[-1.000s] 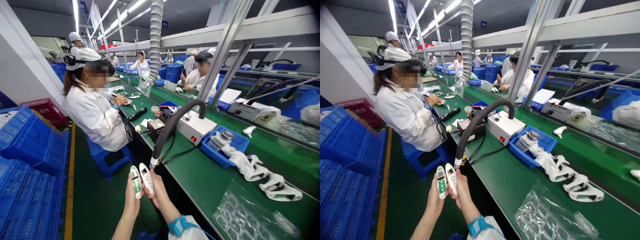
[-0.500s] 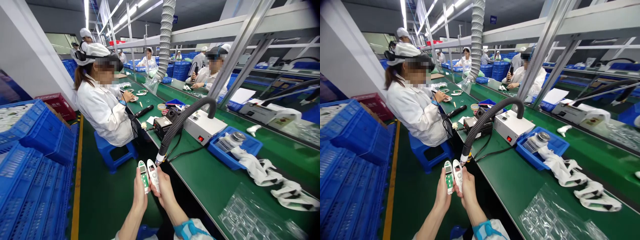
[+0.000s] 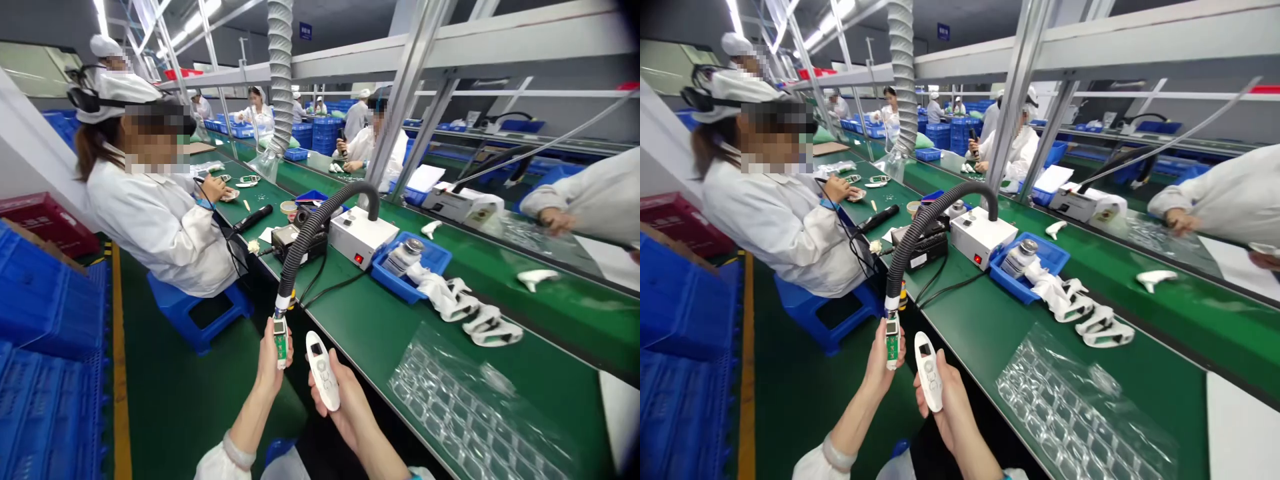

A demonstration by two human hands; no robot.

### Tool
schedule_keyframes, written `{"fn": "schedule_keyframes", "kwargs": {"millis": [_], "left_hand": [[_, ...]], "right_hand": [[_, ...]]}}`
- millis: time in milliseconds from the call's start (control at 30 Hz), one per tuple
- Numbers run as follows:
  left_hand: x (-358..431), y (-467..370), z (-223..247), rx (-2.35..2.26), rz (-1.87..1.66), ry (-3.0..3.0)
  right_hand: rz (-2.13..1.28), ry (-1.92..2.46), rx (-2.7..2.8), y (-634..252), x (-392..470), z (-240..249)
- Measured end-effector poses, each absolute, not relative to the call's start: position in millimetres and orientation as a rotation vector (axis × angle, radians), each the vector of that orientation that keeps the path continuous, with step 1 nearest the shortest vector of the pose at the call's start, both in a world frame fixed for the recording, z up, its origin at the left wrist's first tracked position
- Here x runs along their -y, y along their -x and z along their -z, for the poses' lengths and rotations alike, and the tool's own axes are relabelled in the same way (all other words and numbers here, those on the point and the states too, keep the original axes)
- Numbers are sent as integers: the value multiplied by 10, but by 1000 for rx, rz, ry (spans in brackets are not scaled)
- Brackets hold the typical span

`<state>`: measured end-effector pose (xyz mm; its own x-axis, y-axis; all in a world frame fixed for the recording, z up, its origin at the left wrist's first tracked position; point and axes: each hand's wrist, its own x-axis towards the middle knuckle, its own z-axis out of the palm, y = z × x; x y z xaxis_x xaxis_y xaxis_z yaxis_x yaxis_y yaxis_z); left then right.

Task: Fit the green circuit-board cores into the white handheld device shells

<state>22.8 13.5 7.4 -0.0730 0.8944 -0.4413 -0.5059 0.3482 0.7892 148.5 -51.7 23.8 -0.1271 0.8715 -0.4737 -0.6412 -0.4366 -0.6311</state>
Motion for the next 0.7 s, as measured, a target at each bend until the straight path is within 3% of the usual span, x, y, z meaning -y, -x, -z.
{"fn": "schedule_keyframes", "kwargs": {"millis": [233,700], "left_hand": [[286,-257,33,-1058,-1192,-324],[623,-492,-573,-872,-1033,-285]], "right_hand": [[-1807,841,168,-1742,917,-384],[-1764,837,200,-1972,1270,-486]]}}
